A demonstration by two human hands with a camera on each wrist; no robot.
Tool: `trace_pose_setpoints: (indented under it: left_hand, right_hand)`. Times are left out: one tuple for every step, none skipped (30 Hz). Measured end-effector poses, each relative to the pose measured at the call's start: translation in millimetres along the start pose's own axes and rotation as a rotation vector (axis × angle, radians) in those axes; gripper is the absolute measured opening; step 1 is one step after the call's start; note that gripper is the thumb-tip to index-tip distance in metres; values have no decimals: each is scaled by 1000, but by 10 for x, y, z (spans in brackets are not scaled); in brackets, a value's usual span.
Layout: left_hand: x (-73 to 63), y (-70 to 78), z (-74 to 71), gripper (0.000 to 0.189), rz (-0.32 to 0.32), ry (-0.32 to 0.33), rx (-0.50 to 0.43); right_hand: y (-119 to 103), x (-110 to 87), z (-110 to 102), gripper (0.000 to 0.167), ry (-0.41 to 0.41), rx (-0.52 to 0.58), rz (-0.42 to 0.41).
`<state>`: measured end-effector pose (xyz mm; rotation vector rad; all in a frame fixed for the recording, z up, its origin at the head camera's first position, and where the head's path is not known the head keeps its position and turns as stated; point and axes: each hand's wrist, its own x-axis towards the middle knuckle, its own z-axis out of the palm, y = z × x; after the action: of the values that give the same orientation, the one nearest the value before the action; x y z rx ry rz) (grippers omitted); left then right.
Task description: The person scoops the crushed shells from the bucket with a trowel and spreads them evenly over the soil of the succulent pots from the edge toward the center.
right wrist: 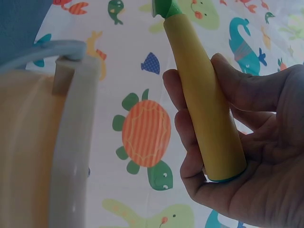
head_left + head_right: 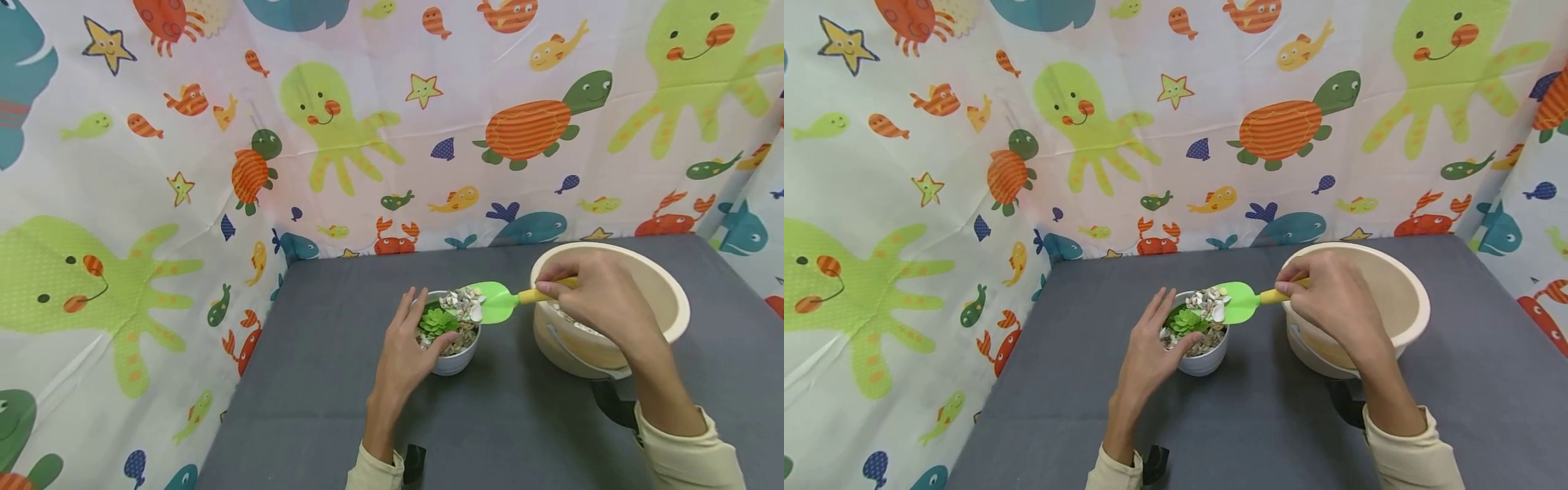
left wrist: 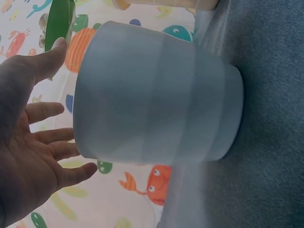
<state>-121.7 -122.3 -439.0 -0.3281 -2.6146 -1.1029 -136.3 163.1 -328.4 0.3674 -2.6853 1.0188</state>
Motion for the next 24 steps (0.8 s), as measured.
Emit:
trace_pose_setpoints:
  left_hand:
    - [-6,-12,-4,85,-7,1,-8]
    - [-11,-25,-6,85,-9,2,-10]
    - [-16,-38,-8,86,-12,3,-13]
    - [-20,-52,-9,86,-11,6,-14]
    - [-24,-65,-12,87,-13,7,-18]
    - [-29,-81,-13,87,-12,8,-21]
    - [-35,-96,-14,87,-10,10,-23]
    - [-41,-114,-14,88,-6,11,-23]
    - [-48,-132,-14,89,-7,11,-26]
    - [-52,-147,-7,91,-9,7,-31]
    - [-56,-162,0,93,-13,2,-37]
    - [-59,-180,9,95,-17,-3,-43]
    - [-59,-197,16,97,-20,-3,-49]
    - [-57,-217,25,100,-25,-4,-56]
    - [-50,-235,34,103,-34,-4,-64]
    - [-41,-254,41,106,-44,-3,-77]
    - [-30,-275,48,109,-51,-1,-89]
    - [-17,-296,54,112,-60,-2,-101]
    - [-6,-314,57,115,-65,-2,-117]
    - [6,-332,60,117,-74,-5,-133]
    - [19,-350,64,120,-85,-10,-151]
    - [31,-372,68,124,-90,-17,-172]
    - [44,-393,73,126,-95,-27,-195]
    - [55,-415,77,129,-90,-37,-218]
  right_hand:
    - [-9,9,11,8,-5,-3,-1]
    - [-18,19,22,8,-11,-5,-2]
    - [-27,30,34,8,-17,-9,-4]
    - [-36,41,47,8,-25,-11,-3]
    - [-46,51,60,8,-35,-14,-1]
    - [-57,62,74,9,-46,-14,1]
    - [-67,73,91,9,-58,-15,4]
    - [-78,86,111,9,-70,-16,8]
    - [-89,100,133,9,-82,-20,11]
    - [-94,111,151,9,-94,-20,18]
    - [-99,124,172,9,-105,-20,25]
    - [-106,138,194,9,-119,-21,33]
    - [-113,155,218,9,-133,-23,39]
    - [-122,174,244,9,-151,-27,44]
    - [-133,195,269,9,-168,-30,48]
    - [-145,216,294,9,-186,-33,54]
    - [-160,239,319,9,-203,-40,57]
    - [-177,263,343,9,-219,-47,59]
    - [-194,288,368,9,-231,-57,56]
    - [-211,317,391,9,-241,-68,50]
    - [-231,344,412,9,-246,-79,37]
    - [-251,373,438,8,-247,-87,22]
    - [-274,401,463,8,-245,-97,4]
    - [-299,428,487,7,-242,-109,-14]
